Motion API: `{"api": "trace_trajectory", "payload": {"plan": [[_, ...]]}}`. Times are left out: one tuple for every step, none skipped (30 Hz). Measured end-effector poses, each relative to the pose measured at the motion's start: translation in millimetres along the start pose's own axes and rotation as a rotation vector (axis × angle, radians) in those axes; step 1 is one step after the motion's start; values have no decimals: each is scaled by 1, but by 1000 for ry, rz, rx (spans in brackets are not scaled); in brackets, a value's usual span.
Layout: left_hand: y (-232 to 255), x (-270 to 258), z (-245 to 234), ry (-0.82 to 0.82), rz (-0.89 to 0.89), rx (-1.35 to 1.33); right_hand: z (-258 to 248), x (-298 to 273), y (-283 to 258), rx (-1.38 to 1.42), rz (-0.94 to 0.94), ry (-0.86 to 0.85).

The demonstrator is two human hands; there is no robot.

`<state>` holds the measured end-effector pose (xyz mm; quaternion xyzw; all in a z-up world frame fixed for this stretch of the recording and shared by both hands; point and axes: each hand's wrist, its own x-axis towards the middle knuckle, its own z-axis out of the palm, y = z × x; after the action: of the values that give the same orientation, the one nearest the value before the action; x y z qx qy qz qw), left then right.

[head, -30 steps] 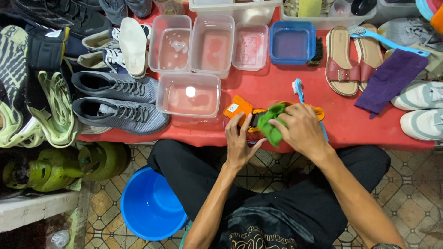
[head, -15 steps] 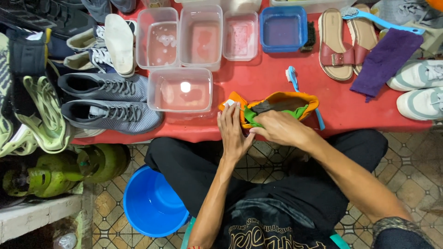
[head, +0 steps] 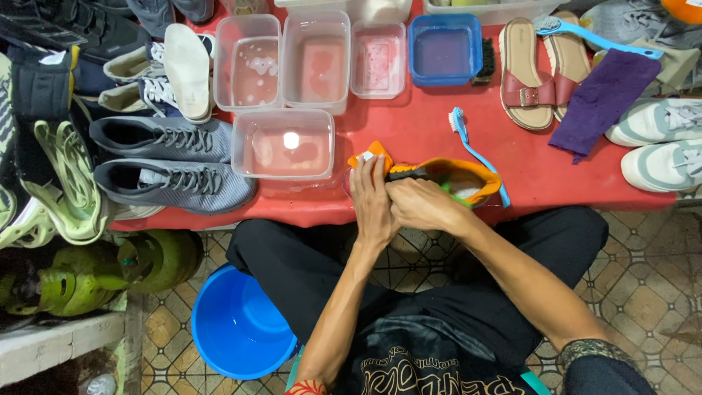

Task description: The person cleans an orange and blue shoe using a toothbrush and a green cloth. They scrub the exterior and interior surfaces, dip the brush into water containers, and wipe the shoe with the cloth.

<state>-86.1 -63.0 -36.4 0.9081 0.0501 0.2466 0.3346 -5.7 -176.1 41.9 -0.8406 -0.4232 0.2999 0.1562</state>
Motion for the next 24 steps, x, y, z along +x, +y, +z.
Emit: {"api": "trace_trajectory", "payload": {"plan": [[-5, 0, 4, 10, -18, 15, -1, 2, 5, 72, -21, -1], [-11, 1, 8, 21, -37, 30, -1, 4, 11, 144, -42, -2], [-10, 1, 8, 15, -41, 27, -8, -6, 13, 148, -37, -6], [-10, 0, 8, 12, -44, 46, -15, -15, 15, 169, -8, -50], [-9, 0, 10, 11, -48, 61, -22, -25, 18, 187, 24, -94], [-12, -1, 14, 7, -51, 56, -29, -32, 14, 188, 30, -98], [-15, -3, 17, 3, -60, 34, -35, -38, 9, 181, 70, -118], [-18, -5, 20, 0, -68, 13, -41, -44, 5, 174, 110, -138], [-16, -3, 19, -2, -70, 12, -44, -51, 3, 175, 112, -140], [-13, -2, 17, 2, -92, 9, -48, -57, 2, 120, 125, -117], [-11, 0, 16, 6, -113, 7, -52, -64, 0, 64, 138, -94], [-7, 0, 12, 5, -115, 6, -53, -69, 1, 64, 139, -96], [-3, 2, 8, 4, -116, 7, -55, -74, 3, 4, 146, -89], [0, 4, 4, 2, -118, 7, -57, -79, 4, -55, 153, -82], [-1, 6, 4, 1, -115, 5, -58, -82, 7, -55, 156, -80], [-2, 7, 5, -6, -105, 3, -59, -86, 10, -105, 196, -85], [-3, 6, 4, -15, -99, 2, -59, -89, 12, -153, 237, -94], [-1, 5, 3, -19, -99, 1, -61, -88, 11, -149, 240, -94], [1, 6, 2, -20, -95, -20, -64, -85, 11, -91, 274, -67], [2, 7, 0, -20, -91, -41, -68, -81, 11, -33, 307, -39], [2, 7, 0, -17, -91, -39, -61, -71, 16, -35, 304, -37], [2, 6, 0, -17, -83, -37, -54, -60, 21, -7, 313, 8], [2, 6, 1, -18, -72, -37, -48, -49, 27, 21, 325, 56], [-1, 6, 3, -15, -69, -37, -37, -37, 26, 19, 324, 59]]}}
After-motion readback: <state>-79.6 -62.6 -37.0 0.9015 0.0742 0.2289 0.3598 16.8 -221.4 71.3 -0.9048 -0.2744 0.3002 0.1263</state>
